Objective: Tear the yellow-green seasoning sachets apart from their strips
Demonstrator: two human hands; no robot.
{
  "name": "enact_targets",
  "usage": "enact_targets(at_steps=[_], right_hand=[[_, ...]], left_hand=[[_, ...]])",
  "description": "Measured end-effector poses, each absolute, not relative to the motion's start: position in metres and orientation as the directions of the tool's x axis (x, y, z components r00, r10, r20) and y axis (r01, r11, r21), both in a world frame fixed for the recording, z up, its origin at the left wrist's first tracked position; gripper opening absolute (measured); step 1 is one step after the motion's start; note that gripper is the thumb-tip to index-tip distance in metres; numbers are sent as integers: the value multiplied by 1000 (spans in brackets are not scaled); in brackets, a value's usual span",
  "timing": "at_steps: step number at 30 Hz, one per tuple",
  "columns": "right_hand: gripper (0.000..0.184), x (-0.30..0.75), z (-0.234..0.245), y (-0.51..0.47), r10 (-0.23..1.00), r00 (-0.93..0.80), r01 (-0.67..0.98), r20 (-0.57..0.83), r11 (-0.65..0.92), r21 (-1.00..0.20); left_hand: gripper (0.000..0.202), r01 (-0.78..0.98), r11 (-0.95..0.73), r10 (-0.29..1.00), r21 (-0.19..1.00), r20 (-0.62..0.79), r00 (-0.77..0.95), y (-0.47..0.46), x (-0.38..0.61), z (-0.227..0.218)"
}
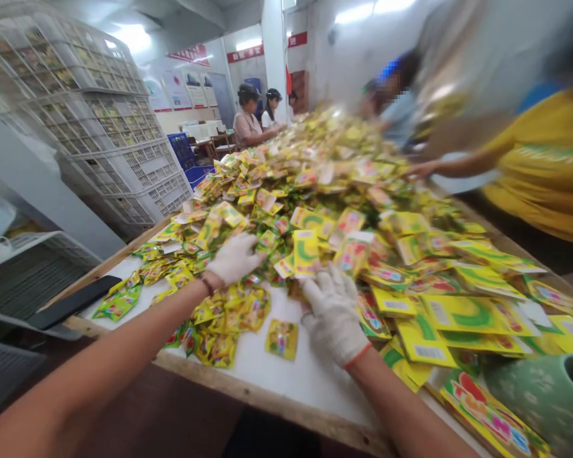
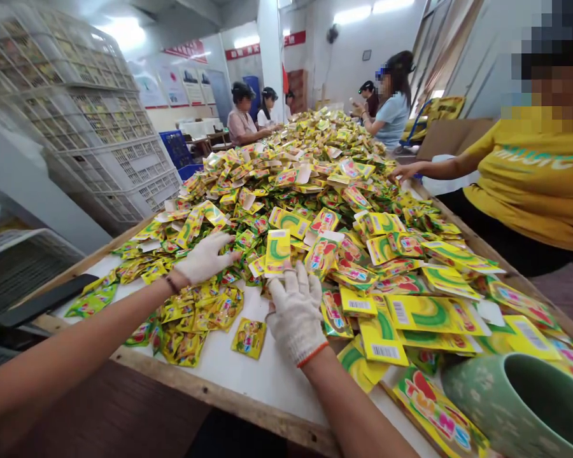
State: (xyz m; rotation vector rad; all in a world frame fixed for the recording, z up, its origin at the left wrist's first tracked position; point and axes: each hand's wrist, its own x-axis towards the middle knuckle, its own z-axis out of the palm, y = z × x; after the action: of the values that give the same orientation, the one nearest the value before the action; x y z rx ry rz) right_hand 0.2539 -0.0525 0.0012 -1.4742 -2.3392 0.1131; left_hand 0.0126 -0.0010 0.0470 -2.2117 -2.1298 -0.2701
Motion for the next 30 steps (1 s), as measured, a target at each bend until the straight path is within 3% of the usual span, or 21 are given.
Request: enact_targets(at_steps=[4, 8, 11, 16, 19, 21, 23, 26, 29, 30], right_hand=[[56, 256, -8, -44, 890, -423, 855, 171, 454, -249], [65, 258, -13, -32, 926, -316, 899, 208, 362, -246], [54, 256, -16, -30, 923, -318, 894, 216, 368, -256], [41, 261, -11, -31, 905, -334, 858, 265, 408, -312], [34, 269, 2, -33, 845, -361, 779, 394, 506, -371], [31, 276, 13, -41, 791, -339, 706, 509, 571, -418], [26, 282, 22, -55, 785, -306, 656, 539, 584, -479], [19, 291, 23, -84, 850, -364, 645, 380, 525, -556], [15, 294, 10, -110, 868, -446, 655, 216, 482, -583], [22, 293, 4, -117, 869, -464, 660, 172, 468, -588]], left_hand=[[64, 997, 13, 997, 78, 78, -19, 41, 32, 35], [56, 996, -58, 998, 73, -4, 58, 16, 47, 24], [52, 985, -132, 990, 109, -30, 136, -28, 63, 15], [49, 903, -362, 931, 230, 35, 364, -107, 101, 0], [41, 776, -506, 858, 376, 131, 497, -137, 111, 3], [28, 713, -513, 856, 478, 216, 470, -147, 106, 10], [22, 697, -464, 886, 547, 293, 360, -150, 92, 17], [18, 748, -349, 928, 565, 317, 194, -149, 66, 25], [16, 824, -235, 964, 516, 229, 132, -149, 53, 24], [16, 840, -223, 970, 495, 198, 140, -150, 53, 22]])
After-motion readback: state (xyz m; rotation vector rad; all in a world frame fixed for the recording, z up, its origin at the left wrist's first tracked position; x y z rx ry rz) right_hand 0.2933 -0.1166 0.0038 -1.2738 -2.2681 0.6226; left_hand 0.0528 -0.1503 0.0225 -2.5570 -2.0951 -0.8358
